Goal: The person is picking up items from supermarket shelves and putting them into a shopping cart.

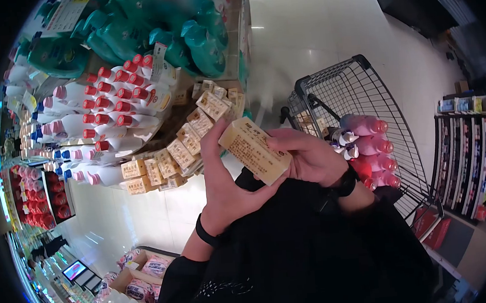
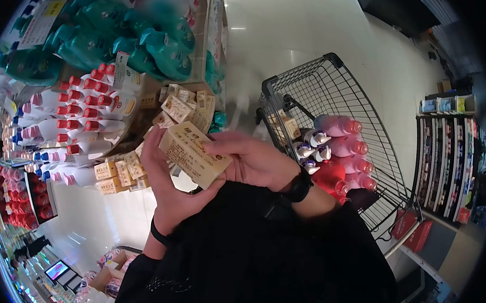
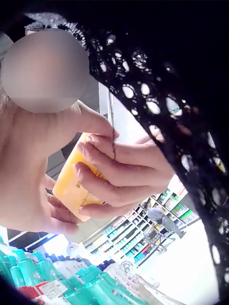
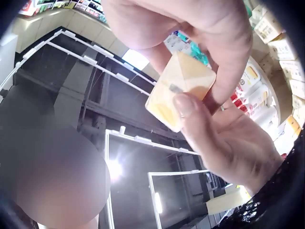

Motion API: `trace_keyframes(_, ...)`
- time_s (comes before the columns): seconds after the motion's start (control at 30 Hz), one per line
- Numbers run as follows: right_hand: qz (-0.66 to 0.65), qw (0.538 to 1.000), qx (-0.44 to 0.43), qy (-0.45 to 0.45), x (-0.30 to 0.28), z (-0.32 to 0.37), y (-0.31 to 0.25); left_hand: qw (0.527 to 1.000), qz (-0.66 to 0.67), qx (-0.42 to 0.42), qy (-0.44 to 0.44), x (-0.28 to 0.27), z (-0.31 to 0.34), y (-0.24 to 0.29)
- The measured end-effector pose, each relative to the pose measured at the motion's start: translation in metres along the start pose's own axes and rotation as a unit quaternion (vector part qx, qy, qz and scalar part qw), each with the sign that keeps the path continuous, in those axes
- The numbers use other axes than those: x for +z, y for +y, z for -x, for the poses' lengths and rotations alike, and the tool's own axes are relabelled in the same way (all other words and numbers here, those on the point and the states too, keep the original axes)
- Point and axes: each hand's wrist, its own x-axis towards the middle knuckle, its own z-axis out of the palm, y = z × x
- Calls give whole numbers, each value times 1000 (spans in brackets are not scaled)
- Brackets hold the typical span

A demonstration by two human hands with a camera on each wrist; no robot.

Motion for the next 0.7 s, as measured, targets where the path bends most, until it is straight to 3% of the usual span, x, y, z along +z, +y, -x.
trace_keyframes(0.1,4,1000,-2,-30,-5,1,8,1000,6,-6,21,5,1,5)
trace_keyframes(0.17,182,969,-105,129,7,4,5,999,-4,1,48,8,-9,12)
trace_keyframes(0.2,179,969,-107,130,6,6,3,998,-59,4,28,6,-18,20)
trace_keyframes(0.27,56,990,-109,75,2,11,-4,994,-113,9,4,10,-29,24)
trace_keyframes(0.33,64,990,-115,45,-3,11,-10,989,-131,66,-2,17,-37,25)
trace_keyframes(0.43,56,993,-99,41,-5,14,-19,988,-143,60,-2,22,-47,33)
trace_keyframes(0.63,134,973,-156,108,5,18,-34,994,-100,48,-2,40,-52,26)
trace_keyframes(0.7,373,863,-282,193,7,14,-32,995,-91,37,-7,39,-54,28)
